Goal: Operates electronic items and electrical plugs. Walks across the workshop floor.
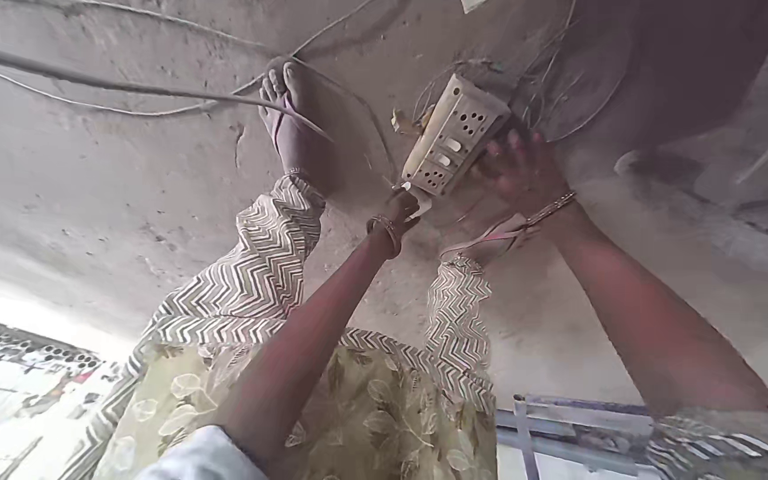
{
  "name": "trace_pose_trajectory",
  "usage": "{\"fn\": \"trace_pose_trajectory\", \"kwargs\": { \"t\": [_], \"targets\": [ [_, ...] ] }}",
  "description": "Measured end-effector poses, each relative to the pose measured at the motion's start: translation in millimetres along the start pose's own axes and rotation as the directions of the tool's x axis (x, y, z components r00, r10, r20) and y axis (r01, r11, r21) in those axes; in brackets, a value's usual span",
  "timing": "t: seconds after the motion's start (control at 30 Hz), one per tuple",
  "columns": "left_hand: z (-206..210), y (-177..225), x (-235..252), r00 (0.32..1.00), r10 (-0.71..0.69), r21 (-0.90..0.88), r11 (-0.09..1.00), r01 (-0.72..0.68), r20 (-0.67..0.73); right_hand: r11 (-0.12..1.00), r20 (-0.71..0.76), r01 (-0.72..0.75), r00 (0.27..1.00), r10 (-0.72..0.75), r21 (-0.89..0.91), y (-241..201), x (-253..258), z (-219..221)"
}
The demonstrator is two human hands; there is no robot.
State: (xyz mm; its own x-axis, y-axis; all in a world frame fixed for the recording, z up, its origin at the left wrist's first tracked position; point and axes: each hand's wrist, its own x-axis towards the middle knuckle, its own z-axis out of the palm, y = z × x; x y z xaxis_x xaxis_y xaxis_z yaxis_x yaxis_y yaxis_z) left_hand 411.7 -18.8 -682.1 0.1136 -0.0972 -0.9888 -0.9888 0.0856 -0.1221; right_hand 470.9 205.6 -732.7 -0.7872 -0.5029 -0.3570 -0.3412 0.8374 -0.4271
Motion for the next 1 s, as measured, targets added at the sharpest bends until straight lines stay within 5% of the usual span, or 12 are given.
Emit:
{"fn": "trace_pose_trajectory", "kwargs": {
  "t": [0.13,0.37,0.53,0.63,0.73,0.8,0.9,0.93,1.0],
  "targets": [
    [14,3,7,0.996,-0.007,-0.163,0.987,-0.007,-0.087,0.994,0.081,-0.082,0.994,0.076,0.076,5,3,-21],
    [14,7,12,0.993,0.032,-0.272,0.96,-0.061,-0.109,0.791,0.004,-0.49,0.851,0.525,0.367,-13,-25,-68],
    [44,31,-4,0.995,0.055,-0.362,0.928,-0.084,-0.088,0.707,-0.034,-0.53,0.789,0.613,0.468,-34,-27,-64],
    [59,46,-4,0.994,0.097,-0.278,0.955,-0.106,-0.045,0.679,-0.05,-0.553,0.757,0.652,0.483,-40,-23,-55],
    [58,49,-11,0.984,0.175,0.063,0.983,-0.173,-0.034,0.696,-0.093,-0.542,0.755,0.65,0.471,-41,-24,-48],
    [51,39,-18,0.91,0.414,0.37,0.85,-0.375,-0.029,0.735,-0.179,-0.479,0.766,0.617,0.481,-42,-25,-43],
    [39,33,-32,0.661,0.702,0.594,0.42,-0.686,0.267,0.691,-0.216,-0.406,0.748,0.627,0.598,-46,-23,-48],
    [37,33,-31,0.579,0.713,0.598,0.279,-0.752,0.395,0.714,-0.27,-0.359,0.75,0.604,0.601,-48,-22,-51],
    [40,40,-33,0.562,0.602,0.615,0.142,-0.775,0.568,0.784,-0.381,-0.282,0.751,0.539,0.554,-51,-22,-56]
  ]
}}
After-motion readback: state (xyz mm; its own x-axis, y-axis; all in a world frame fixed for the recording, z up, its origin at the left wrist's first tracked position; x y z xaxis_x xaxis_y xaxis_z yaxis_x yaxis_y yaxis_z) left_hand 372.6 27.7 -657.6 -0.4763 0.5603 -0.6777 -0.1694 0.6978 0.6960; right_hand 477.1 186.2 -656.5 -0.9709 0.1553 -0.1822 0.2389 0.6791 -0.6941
